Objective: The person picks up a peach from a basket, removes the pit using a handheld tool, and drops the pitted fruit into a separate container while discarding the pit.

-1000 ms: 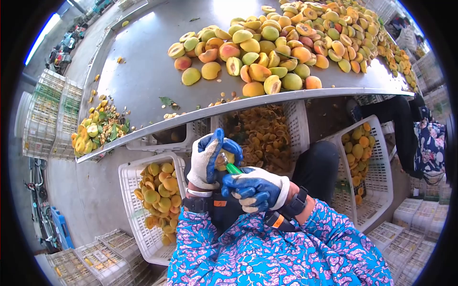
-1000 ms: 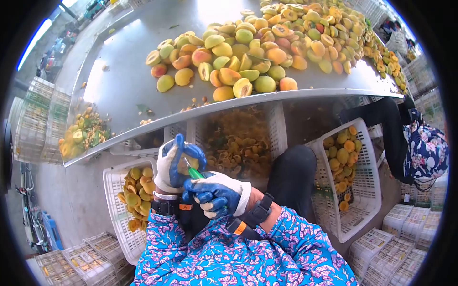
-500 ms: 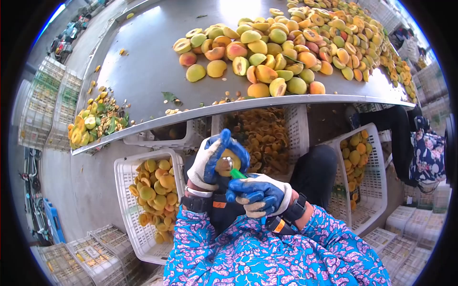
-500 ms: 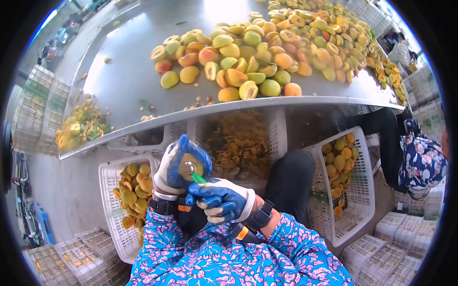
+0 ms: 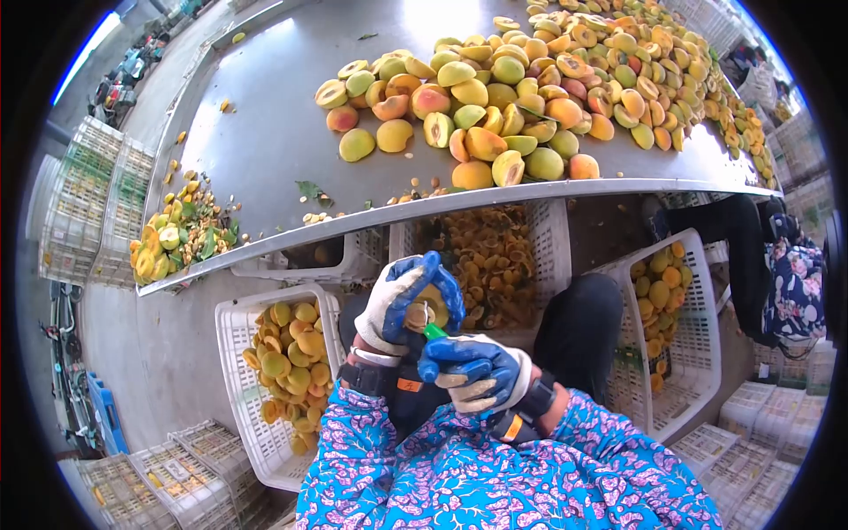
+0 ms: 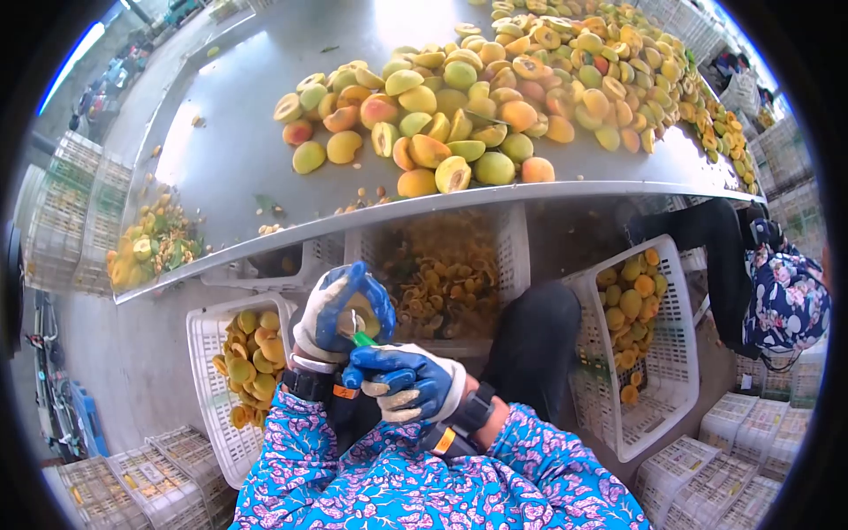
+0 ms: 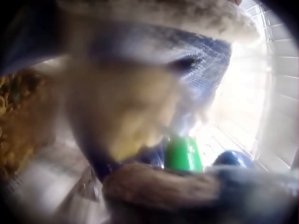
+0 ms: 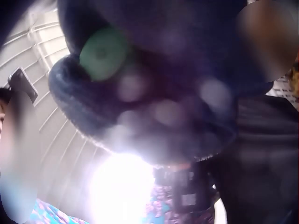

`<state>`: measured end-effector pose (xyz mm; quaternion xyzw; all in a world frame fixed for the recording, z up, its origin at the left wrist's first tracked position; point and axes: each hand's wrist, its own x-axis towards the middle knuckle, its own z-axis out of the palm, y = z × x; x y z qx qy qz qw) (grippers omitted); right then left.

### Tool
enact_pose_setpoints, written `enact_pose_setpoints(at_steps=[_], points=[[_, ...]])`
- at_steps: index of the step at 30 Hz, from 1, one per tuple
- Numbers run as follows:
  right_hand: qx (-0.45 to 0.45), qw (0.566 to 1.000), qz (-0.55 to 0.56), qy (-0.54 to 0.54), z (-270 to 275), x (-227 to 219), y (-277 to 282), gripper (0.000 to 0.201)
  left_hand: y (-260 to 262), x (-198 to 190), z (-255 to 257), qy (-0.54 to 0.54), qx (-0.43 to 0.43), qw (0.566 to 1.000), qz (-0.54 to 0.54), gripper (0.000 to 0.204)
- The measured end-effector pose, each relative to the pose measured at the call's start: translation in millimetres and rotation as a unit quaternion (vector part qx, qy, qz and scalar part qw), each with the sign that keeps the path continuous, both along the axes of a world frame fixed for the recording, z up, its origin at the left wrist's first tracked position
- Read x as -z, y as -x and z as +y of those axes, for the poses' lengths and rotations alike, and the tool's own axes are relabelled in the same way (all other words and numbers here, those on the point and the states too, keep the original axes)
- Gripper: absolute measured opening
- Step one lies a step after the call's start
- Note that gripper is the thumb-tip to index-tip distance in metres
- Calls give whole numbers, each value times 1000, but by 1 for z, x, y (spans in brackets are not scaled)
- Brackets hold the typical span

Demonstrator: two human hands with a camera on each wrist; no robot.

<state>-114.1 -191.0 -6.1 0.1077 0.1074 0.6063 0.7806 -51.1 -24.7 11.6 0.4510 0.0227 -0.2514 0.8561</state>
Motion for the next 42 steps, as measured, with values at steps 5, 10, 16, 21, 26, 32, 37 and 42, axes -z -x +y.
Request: enact_pose_setpoints(at_steps=[5, 10, 16, 21, 26, 32, 37, 42], points=[[49, 997, -43, 40, 2, 1, -7, 40, -1, 7, -6, -46, -185, 982, -3, 41], [70, 969, -189, 143, -30, -14, -20, 33, -10, 20, -2, 10, -213, 977, 17, 42], [57, 691, -461, 554, -20, -15, -25, 17, -9, 19, -12, -48, -217, 975, -8, 44], [18, 288, -738, 610, -4, -16, -28, 24, -5, 9, -14, -113, -194, 973, -53, 51], [-49, 192, -740, 643, -15, 4, -29, 24, -7, 17, -15, -179, -231, 955, -57, 48], [-120, 204, -673, 701, -48, 18, -19, 29, -1, -8, -12, -149, -338, 926, -72, 40], [-160, 274, -641, 699, -52, 44, -16, 32, 34, -18, 82, -367, -401, 829, -133, 23], [-159, 310, -645, 680, -49, 50, -27, 33, 60, -37, 174, -814, -190, 548, 47, 31]])
